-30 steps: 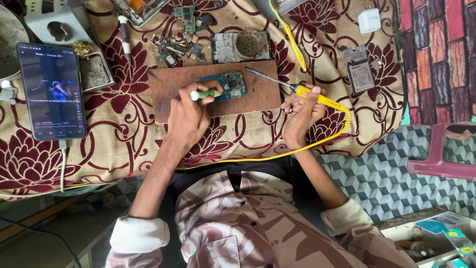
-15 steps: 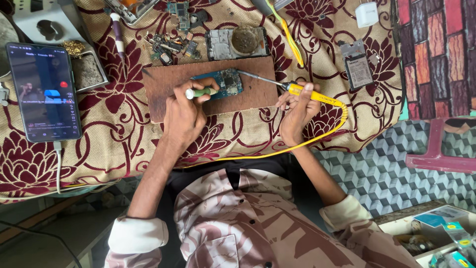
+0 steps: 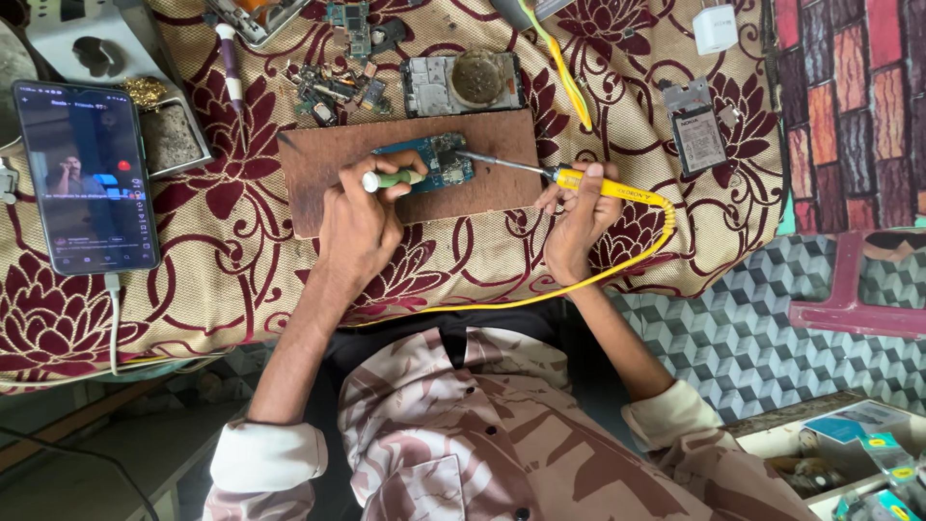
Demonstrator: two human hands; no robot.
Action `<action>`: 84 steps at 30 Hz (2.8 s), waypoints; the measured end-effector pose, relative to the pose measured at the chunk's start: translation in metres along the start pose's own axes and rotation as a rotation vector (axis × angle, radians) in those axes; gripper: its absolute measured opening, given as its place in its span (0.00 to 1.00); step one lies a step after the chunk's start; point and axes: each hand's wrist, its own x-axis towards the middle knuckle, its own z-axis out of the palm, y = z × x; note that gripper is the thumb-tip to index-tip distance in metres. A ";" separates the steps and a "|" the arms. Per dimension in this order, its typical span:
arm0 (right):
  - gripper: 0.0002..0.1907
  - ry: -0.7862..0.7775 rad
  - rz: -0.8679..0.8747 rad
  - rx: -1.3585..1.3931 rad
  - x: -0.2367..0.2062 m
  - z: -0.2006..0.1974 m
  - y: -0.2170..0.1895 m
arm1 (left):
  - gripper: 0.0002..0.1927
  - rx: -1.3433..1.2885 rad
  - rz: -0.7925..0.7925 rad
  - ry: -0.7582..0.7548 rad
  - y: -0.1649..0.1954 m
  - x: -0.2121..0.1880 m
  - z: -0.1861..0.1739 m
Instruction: The person uses a soldering iron and a green-handled tool to work on a small blue circuit board placed on a wooden board. They repeatedly apply the soldering iron to specific points on the board while holding it steady with the other tool.
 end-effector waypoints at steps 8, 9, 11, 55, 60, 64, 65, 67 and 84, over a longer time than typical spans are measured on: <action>0.18 0.025 0.005 0.021 -0.001 -0.005 0.007 | 0.15 0.022 -0.019 -0.022 0.000 -0.001 0.000; 0.18 0.030 0.010 0.022 -0.001 -0.005 0.007 | 0.15 0.014 0.006 -0.008 0.000 -0.001 0.001; 0.19 0.030 -0.003 0.023 -0.002 -0.004 0.006 | 0.16 0.035 -0.002 -0.017 -0.001 -0.002 0.001; 0.16 0.031 -0.023 0.067 0.002 -0.006 0.005 | 0.17 0.103 0.012 0.002 -0.006 -0.005 0.005; 0.16 0.029 -0.015 0.096 0.001 -0.004 0.006 | 0.15 0.067 0.002 -0.009 -0.006 -0.003 0.004; 0.16 0.030 -0.002 0.100 0.001 -0.004 0.007 | 0.14 0.044 0.029 0.014 -0.008 -0.003 0.004; 0.16 0.029 0.004 0.088 0.001 -0.004 0.007 | 0.14 0.053 0.020 0.013 -0.008 -0.005 0.005; 0.15 0.035 0.012 0.098 0.001 -0.004 0.007 | 0.14 0.067 0.009 0.006 -0.011 -0.005 0.005; 0.17 0.024 -0.033 0.091 -0.003 -0.004 0.007 | 0.17 0.022 0.003 0.011 -0.003 0.000 0.001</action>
